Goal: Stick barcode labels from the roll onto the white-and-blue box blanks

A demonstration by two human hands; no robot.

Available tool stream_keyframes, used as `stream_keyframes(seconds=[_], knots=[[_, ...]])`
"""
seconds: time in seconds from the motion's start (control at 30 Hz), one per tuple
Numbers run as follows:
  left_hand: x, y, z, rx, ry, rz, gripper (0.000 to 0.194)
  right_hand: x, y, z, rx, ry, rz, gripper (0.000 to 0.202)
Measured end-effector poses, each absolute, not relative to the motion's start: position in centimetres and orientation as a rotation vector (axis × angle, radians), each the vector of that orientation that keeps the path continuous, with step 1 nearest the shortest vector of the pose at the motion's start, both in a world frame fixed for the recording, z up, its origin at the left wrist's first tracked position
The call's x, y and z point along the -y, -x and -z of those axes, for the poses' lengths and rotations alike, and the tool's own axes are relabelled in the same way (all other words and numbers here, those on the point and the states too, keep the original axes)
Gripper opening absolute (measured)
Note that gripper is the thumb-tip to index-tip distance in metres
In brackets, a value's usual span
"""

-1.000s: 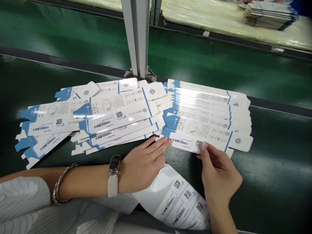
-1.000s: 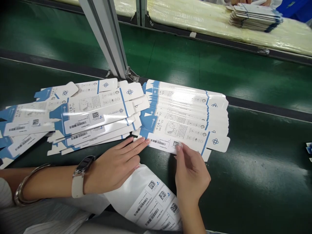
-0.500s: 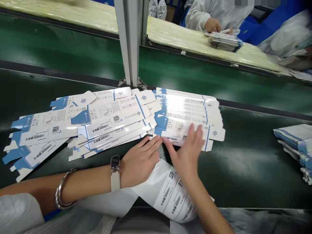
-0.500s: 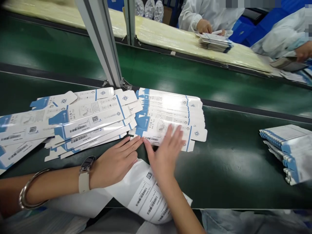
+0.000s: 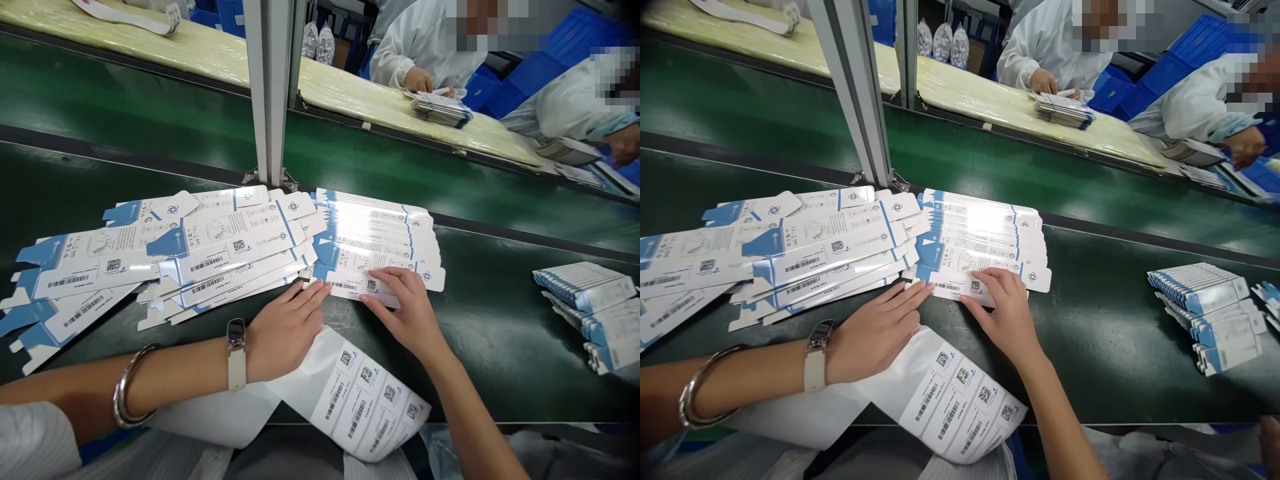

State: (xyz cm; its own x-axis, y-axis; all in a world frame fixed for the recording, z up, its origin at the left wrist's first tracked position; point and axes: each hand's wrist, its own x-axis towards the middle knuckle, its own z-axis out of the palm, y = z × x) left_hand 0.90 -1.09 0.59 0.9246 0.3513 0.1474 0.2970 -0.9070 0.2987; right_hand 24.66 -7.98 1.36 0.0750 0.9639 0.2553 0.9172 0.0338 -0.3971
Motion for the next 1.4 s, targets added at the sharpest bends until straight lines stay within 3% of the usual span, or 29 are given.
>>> stream_keyframes(seconds=[0.47,0.73,0.87,1.13,1.4], knots=[[1.1,-0.9,-0.4,-0.474,-2.835,-0.286,0.026,3.5,-26.0,-3.9,2.082,1.916,-0.615,0.025],[1.1,-0.9,-0.3,-0.485,-2.839,-0.278,0.023,2.8,-26.0,-4.1,2.075,1.967,-0.719,0.017],[1.2,-1.0,-0.3,-0.489,-2.843,-0.278,0.023,3.2,-25.9,-4.1,1.89,2.086,-0.843,0.024],[1.2,-0.9,-0.3,-0.481,-2.875,-0.238,0.022,4.7,-26.7,-4.8,1.701,2.38,-0.899,0.02],[1.1,-1.0,-0.4,-0.479,-2.884,-0.219,0.021,5.3,-26.0,-5.2,1.622,2.352,-0.909,0.02]])
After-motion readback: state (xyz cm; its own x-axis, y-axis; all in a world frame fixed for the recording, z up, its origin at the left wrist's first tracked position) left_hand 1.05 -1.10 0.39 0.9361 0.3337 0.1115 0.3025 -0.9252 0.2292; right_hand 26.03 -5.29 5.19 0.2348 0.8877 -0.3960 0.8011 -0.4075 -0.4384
